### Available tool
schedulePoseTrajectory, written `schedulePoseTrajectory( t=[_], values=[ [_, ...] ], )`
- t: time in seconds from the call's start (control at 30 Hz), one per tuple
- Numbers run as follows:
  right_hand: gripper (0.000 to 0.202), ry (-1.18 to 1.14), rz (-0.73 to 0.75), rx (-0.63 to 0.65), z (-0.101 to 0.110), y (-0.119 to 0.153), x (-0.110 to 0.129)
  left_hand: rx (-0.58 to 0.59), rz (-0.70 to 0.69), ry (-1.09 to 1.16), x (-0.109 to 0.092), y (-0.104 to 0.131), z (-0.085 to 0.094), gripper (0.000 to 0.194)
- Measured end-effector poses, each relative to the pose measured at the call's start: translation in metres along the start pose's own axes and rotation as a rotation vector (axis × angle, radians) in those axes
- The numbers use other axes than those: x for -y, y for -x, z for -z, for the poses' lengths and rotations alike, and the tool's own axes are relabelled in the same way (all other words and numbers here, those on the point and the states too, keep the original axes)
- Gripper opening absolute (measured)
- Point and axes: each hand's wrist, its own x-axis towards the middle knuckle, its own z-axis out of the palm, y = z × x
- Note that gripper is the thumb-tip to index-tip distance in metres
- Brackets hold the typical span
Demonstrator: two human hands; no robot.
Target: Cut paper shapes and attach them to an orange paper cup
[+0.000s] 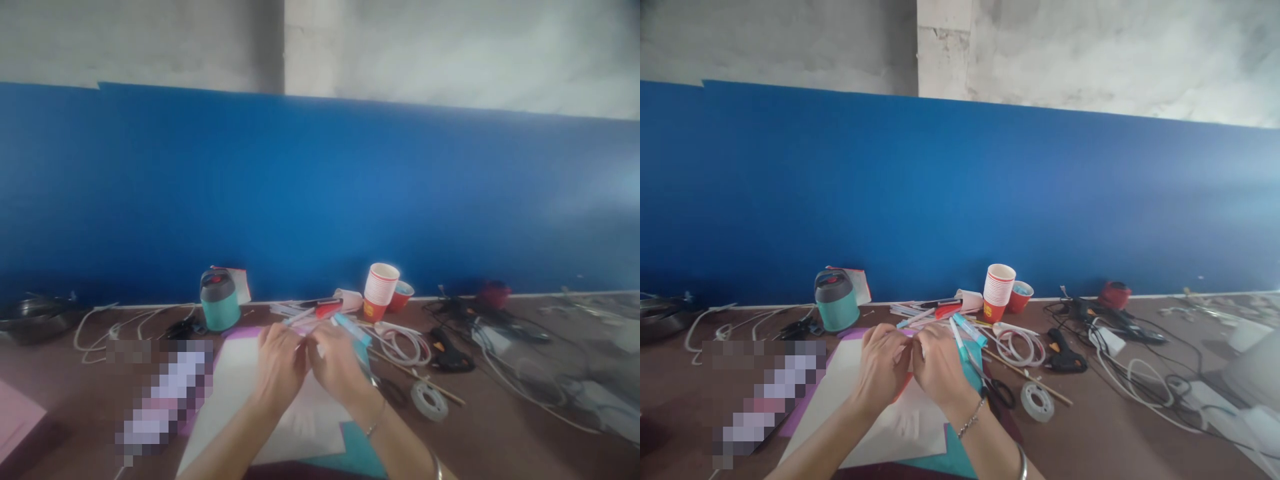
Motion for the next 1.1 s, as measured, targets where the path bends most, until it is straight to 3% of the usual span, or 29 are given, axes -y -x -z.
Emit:
schedulePoseTrajectory(
  t=[0.13,0.27,0.43,0.57,0.8,0.93,1.1],
  values=[
    [0.021,-0.037,-0.016,-0.029,-0.002,0.0,0.0,0.022,0.021,-0.008,0.001,0.001,-0.002,0.02],
    [0.018,-0.1,-0.062,-0.055,-0.002,-0.001,-0.002,0.087,0.129,-0.009,0.006,-0.001,-0.003,0.014],
    [0.02,-0.138,-0.13,0.012,0.003,-0.004,-0.004,0.099,0.224,0.008,0.01,-0.002,-0.003,0.015],
    [0.021,-0.089,-0.139,0.058,0.004,-0.003,-0.004,0.107,0.172,-0.021,0.008,-0.002,-0.001,0.017],
    [0.016,-0.039,-0.122,-0.025,-0.001,0.0,0.001,0.043,0.052,-0.018,-0.002,-0.001,0.001,0.024],
    [0.017,-0.08,-0.113,-0.061,-0.001,-0.001,-0.002,0.054,0.073,-0.007,-0.001,-0.002,0.001,0.016],
    [0.02,-0.12,-0.094,0.016,0.002,-0.002,-0.007,0.05,0.108,-0.016,0.003,-0.003,0.002,0.014]
  ],
)
